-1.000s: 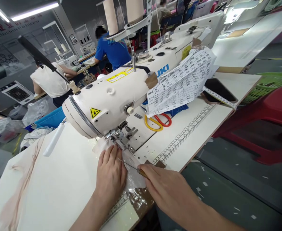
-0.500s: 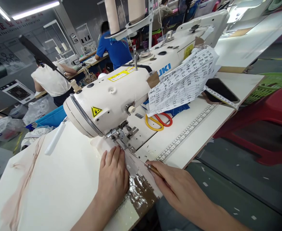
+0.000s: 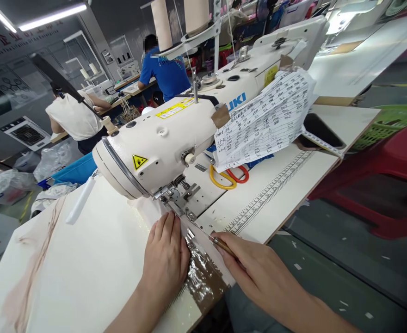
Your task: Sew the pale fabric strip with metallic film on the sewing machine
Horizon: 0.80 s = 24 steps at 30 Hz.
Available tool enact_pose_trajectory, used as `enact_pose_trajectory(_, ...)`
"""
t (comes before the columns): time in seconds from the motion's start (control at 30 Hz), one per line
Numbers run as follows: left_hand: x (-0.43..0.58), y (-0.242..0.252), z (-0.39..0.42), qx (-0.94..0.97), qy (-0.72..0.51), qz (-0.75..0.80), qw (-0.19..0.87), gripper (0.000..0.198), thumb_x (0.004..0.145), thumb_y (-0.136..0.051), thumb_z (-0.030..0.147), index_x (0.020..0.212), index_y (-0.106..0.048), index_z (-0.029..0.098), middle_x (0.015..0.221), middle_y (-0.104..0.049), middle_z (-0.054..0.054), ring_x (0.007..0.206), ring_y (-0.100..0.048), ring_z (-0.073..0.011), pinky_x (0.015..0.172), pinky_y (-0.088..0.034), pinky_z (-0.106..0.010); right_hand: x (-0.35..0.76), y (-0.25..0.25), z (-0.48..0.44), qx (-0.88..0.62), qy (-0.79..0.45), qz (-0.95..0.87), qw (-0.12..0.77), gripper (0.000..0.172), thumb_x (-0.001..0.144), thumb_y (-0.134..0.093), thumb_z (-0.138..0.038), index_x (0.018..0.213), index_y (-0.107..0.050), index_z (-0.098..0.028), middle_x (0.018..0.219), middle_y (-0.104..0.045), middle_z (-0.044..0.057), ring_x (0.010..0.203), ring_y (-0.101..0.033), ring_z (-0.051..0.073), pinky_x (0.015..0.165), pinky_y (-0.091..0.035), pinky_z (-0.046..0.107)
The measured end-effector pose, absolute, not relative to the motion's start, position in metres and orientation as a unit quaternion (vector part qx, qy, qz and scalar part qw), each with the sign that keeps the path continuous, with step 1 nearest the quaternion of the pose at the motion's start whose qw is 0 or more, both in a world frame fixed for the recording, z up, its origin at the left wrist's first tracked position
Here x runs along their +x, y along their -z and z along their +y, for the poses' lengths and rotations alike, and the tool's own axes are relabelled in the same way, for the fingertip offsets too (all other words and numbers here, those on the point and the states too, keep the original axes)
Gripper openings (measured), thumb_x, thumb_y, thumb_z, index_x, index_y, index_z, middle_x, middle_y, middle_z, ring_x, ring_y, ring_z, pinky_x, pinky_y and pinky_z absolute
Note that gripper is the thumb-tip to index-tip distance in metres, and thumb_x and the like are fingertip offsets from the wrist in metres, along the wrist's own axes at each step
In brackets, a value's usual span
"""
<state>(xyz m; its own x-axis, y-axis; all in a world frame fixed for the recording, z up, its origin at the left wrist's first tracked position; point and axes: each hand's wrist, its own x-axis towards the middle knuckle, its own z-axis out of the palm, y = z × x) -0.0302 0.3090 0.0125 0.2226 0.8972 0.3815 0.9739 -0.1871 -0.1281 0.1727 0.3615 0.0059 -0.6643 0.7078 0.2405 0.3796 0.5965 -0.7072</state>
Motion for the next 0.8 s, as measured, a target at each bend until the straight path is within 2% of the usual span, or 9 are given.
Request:
enact_pose_trajectory(0.37,-0.031,-0.012,0.309,-0.756,0.138,-0.623,0.148,0.038,0.091,-0.039,0.014,0.126,-0.051,0.006,0.129,-0.057,-0.018,0.127,-0.048,-0.0296,0.101,-0.048,-0.046,0.175,0.0,0.36,-0.312,-0.318,-0.851,0.277,0.021,0.101,-0.03,-0.019,0.103,-0.051,-0.022,0.08,-0.063,0.002,0.067,-0.061,0.019,0.058,-0.041,0.029)
enact_pose_trajectory(0.57,-0.035,-0.011,0.311,-0.754,0.132,-0.626,0.15,0.039,0.092,-0.039,0.015,0.128,-0.049,0.006,0.131,-0.055,-0.019,0.127,-0.047,-0.0304,0.102,-0.047,-0.048,0.175,0.002,0.36,-0.312,-0.328,-0.849,0.272,0.021,0.102,-0.03,-0.021,0.108,-0.05,-0.024,0.082,-0.062,0.0,0.067,-0.061,0.018,0.058,-0.042,0.029)
enact_pose_trajectory(0.73,-0.04,-0.007,0.315,-0.755,0.126,-0.625,0.151,0.039,0.092,-0.036,0.014,0.128,-0.048,0.004,0.131,-0.055,-0.02,0.13,-0.045,-0.0304,0.105,-0.045,-0.048,0.169,-0.001,0.36,-0.325,-0.274,-0.855,0.298,0.022,0.101,-0.032,-0.021,0.117,-0.047,-0.024,0.084,-0.066,0.0,0.067,-0.065,0.019,0.058,-0.043,0.029)
enact_pose_trajectory(0.8,-0.041,-0.007,0.318,-0.756,0.129,-0.625,0.147,0.039,0.093,-0.035,0.014,0.128,-0.047,0.002,0.131,-0.054,-0.021,0.13,-0.043,-0.0308,0.105,-0.045,-0.049,0.164,-0.002,0.361,-0.327,-0.261,-0.855,0.307,0.024,0.101,-0.033,-0.021,0.121,-0.046,-0.023,0.08,-0.067,0.0,0.063,-0.064,0.019,0.054,-0.042,0.028)
